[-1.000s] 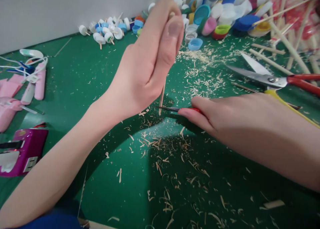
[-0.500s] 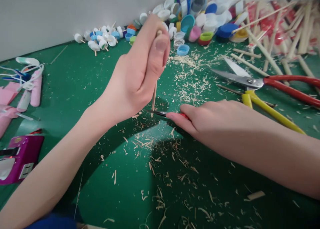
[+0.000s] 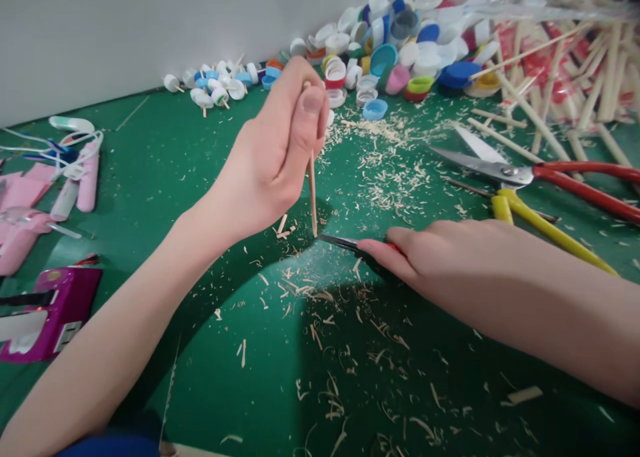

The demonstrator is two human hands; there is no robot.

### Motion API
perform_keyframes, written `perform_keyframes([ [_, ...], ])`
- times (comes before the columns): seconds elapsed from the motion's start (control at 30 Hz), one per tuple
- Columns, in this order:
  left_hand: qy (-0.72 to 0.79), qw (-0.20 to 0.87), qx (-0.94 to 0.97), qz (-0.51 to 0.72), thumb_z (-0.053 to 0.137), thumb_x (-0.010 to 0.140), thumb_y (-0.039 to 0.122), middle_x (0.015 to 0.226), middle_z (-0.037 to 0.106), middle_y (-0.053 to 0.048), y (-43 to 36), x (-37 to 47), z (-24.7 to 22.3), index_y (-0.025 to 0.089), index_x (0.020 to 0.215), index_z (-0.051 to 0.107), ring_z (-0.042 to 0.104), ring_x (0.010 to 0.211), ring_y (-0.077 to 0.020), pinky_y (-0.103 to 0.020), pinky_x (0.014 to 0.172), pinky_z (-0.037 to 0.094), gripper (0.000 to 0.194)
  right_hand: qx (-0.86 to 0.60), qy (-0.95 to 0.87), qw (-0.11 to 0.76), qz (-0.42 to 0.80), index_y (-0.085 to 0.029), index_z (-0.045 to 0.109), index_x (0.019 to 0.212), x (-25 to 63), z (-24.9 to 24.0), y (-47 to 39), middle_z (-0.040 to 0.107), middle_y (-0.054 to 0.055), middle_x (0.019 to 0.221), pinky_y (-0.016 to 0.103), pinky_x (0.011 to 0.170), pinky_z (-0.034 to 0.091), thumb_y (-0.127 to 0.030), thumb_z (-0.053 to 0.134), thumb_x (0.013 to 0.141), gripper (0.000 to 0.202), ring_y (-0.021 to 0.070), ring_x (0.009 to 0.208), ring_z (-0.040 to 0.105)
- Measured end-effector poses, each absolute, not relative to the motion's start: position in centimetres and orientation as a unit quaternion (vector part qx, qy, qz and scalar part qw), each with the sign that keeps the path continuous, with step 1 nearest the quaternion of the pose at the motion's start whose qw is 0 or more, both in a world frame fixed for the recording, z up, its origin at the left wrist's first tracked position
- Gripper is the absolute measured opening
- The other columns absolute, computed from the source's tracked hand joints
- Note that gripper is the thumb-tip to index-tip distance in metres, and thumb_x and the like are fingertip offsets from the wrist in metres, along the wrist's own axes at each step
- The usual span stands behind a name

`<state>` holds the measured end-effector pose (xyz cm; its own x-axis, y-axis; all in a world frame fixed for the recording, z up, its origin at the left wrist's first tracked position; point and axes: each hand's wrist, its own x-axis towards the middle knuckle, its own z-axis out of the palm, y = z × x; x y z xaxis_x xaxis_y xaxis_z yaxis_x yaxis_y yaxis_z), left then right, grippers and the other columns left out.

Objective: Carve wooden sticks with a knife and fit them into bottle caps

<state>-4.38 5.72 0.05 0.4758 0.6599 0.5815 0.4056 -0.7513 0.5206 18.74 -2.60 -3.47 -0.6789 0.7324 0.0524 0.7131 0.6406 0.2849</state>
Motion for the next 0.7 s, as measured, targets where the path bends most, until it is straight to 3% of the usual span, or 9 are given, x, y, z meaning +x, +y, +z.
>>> perform_keyframes([
  [0.1,0.287,0.173,0.846,0.416,0.023,0.107,0.039,0.076,0.039,0.005,6.4,-4.7,-0.4,0.021,0.093,0.044,0.059,0.057,-0.001,-0.017,0.056,0.047,0.03,0.366,0.923,0.058,0.1,-0.021,0.064,0.135,19.6,-2.8,-2.3,0.055,0.004,0.064,0.033,0.05,0.011,-0.021,0.022,0.101,0.054,0.0166,0.047,0.037],
  [0.17,0.275,0.178,0.842,0.429,0.025,0.107,0.038,0.076,0.039,0.004,6.6,-4.6,-0.6,0.022,0.091,0.043,0.055,0.054,-0.0003,-0.017,0.054,0.044,0.029,0.325,0.942,0.061,0.057,-0.023,0.051,0.149,20.1,-2.3,-1.9,0.061,0.005,0.071,0.031,0.05,0.014,-0.012,0.026,0.095,0.06,0.0177,0.051,0.043],
  [0.23,0.26,0.176,0.841,0.44,0.026,0.107,0.037,0.077,0.039,0.004,6.5,-4.4,-0.6,0.022,0.09,0.042,0.055,0.053,-0.0009,-0.017,0.052,0.042,0.028,0.313,0.947,0.056,0.033,-0.023,0.048,0.15,20.2,-2.0,-1.7,0.064,0.007,0.078,0.031,0.051,0.016,-0.011,0.026,0.093,0.062,0.0181,0.054,0.045],
  [0.33,0.266,0.165,0.85,0.425,0.024,0.107,0.035,0.08,0.04,0.004,6.2,-4.3,-0.3,0.022,0.092,0.043,0.062,0.061,-0.0023,-0.017,0.056,0.045,0.027,0.389,0.92,0.038,0.033,-0.019,0.067,0.117,19.2,-1.5,-1.5,0.06,0.005,0.067,0.031,0.049,0.015,-0.035,0.02,0.104,0.052,0.0164,0.047,0.038],
  [0.43,0.307,0.135,0.86,0.384,0.02,0.107,0.037,0.087,0.04,0.003,6.1,-4.5,0.1,0.019,0.099,0.046,0.068,0.069,-0.0027,-0.019,0.062,0.049,0.033,0.48,0.875,0.019,0.061,-0.02,0.061,0.084,17.9,-0.7,-1.4,0.042,0.0,0.048,0.03,0.047,0.014,-0.058,0.009,0.103,0.067,0.0144,0.041,0.023],
  [0.6,0.317,0.127,0.861,0.378,0.021,0.106,0.039,0.089,0.042,0.003,6.2,-4.9,0.3,0.018,0.102,0.05,0.066,0.068,-0.0027,-0.019,0.06,0.048,0.035,0.485,0.87,0.031,0.085,-0.023,0.047,0.077,17.4,0.4,-1.2,0.038,-0.003,0.049,0.029,0.048,0.015,-0.055,0.012,0.105,0.056,0.0137,0.044,0.022],
  [0.7,0.332,0.141,0.848,0.388,0.023,0.105,0.036,0.085,0.041,0.004,5.9,-4.9,0.5,0.017,0.099,0.051,0.067,0.071,-0.0034,-0.022,0.063,0.049,0.034,0.503,0.859,0.032,0.088,-0.023,0.043,0.074,17.7,0.6,-1.1,0.039,-0.002,0.05,0.028,0.049,0.014,-0.061,0.006,0.104,0.06,0.0127,0.044,0.021],
])
